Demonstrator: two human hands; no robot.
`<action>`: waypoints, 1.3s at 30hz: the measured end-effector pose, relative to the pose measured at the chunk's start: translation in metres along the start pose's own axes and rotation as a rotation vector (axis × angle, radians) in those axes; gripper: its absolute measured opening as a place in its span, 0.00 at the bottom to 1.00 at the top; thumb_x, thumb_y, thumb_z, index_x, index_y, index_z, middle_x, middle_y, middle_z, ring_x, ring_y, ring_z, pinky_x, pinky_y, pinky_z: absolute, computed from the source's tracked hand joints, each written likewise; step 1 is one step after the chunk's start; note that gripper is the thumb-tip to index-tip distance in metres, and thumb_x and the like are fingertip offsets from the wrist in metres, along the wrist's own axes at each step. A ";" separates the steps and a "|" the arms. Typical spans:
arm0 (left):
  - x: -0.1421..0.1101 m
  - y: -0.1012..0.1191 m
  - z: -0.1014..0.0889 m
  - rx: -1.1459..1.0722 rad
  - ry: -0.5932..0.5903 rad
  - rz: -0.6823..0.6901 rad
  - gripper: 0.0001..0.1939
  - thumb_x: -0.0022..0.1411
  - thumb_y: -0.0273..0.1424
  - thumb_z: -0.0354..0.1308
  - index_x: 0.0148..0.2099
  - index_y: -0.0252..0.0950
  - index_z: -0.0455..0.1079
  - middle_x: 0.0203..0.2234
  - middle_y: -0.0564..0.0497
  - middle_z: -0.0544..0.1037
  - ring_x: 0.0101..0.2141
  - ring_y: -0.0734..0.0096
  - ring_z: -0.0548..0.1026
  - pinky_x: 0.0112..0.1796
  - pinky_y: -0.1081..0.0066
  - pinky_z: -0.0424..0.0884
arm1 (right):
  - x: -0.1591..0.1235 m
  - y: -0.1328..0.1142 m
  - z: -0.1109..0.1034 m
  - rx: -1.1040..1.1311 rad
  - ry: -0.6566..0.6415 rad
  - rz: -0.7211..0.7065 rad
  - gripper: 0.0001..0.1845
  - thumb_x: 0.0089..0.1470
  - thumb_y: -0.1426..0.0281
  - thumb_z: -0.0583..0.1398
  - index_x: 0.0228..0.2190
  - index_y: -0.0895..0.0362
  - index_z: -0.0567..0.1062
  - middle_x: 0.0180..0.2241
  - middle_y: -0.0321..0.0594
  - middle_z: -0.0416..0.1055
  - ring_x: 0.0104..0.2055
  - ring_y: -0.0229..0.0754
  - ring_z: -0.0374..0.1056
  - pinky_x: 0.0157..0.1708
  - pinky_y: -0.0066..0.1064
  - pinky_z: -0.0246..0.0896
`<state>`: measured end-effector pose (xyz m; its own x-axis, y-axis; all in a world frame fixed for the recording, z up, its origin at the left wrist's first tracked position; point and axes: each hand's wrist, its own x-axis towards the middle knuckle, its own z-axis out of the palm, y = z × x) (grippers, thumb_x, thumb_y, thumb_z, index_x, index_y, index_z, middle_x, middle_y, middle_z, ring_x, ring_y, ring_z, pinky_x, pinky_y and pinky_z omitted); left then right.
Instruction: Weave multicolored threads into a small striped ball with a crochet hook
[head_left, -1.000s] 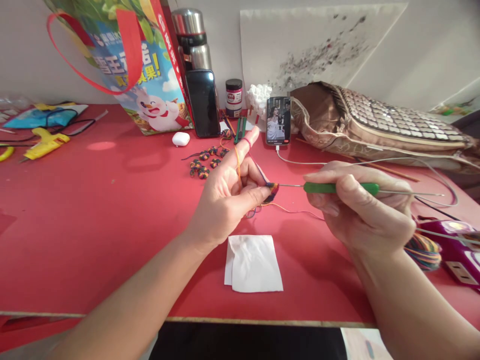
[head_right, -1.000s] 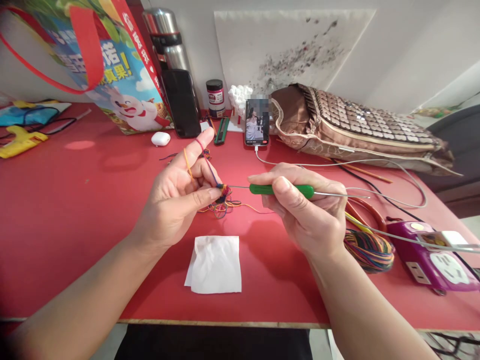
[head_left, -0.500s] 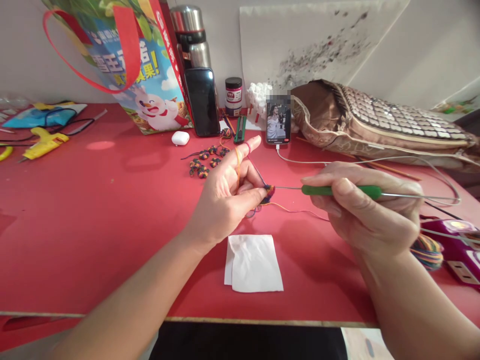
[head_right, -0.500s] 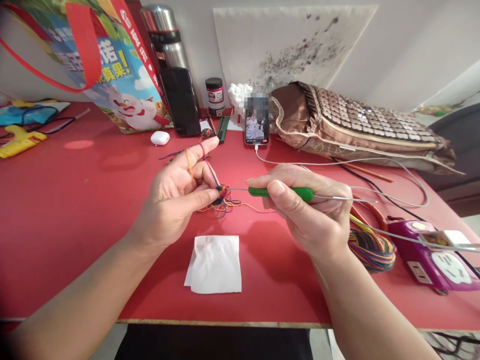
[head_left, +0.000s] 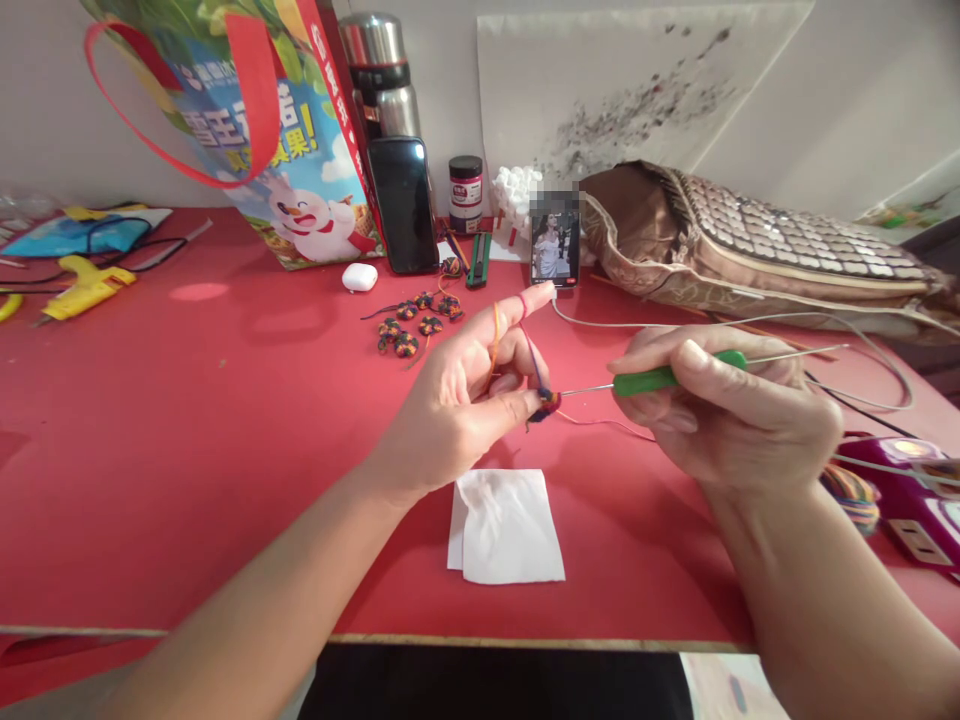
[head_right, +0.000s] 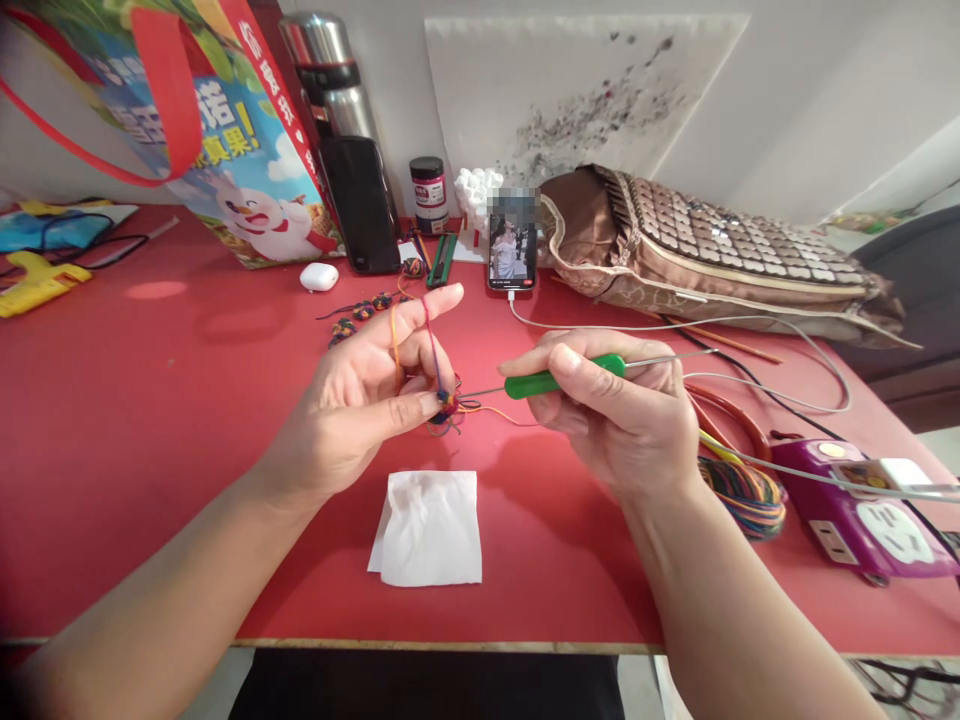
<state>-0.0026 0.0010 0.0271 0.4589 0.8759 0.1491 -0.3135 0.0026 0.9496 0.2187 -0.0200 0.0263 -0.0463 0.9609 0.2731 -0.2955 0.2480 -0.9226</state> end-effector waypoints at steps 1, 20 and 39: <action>0.000 -0.001 0.001 -0.012 -0.011 0.017 0.32 0.60 0.23 0.73 0.66 0.42 0.77 0.32 0.53 0.79 0.32 0.71 0.75 0.33 0.69 0.73 | 0.000 0.001 0.002 0.034 -0.003 0.043 0.10 0.55 0.58 0.78 0.31 0.52 0.93 0.16 0.38 0.70 0.16 0.33 0.52 0.14 0.31 0.36; 0.002 -0.013 0.013 -0.092 0.359 0.004 0.31 0.56 0.31 0.80 0.61 0.45 0.78 0.35 0.55 0.83 0.33 0.71 0.76 0.32 0.70 0.72 | -0.006 0.026 0.035 0.296 0.146 0.210 0.06 0.56 0.65 0.74 0.37 0.50 0.92 0.26 0.35 0.76 0.21 0.32 0.58 0.21 0.28 0.61; 0.003 -0.014 0.009 -0.069 0.333 0.023 0.31 0.61 0.30 0.76 0.66 0.45 0.78 0.36 0.54 0.85 0.36 0.70 0.80 0.38 0.68 0.78 | -0.009 0.027 0.035 0.285 0.092 0.222 0.09 0.58 0.63 0.74 0.40 0.52 0.92 0.27 0.37 0.78 0.23 0.34 0.62 0.24 0.30 0.64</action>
<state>0.0100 -0.0009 0.0168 0.1581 0.9855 0.0617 -0.3818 0.0034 0.9243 0.1773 -0.0264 0.0082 -0.0568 0.9977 0.0377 -0.5423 0.0009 -0.8402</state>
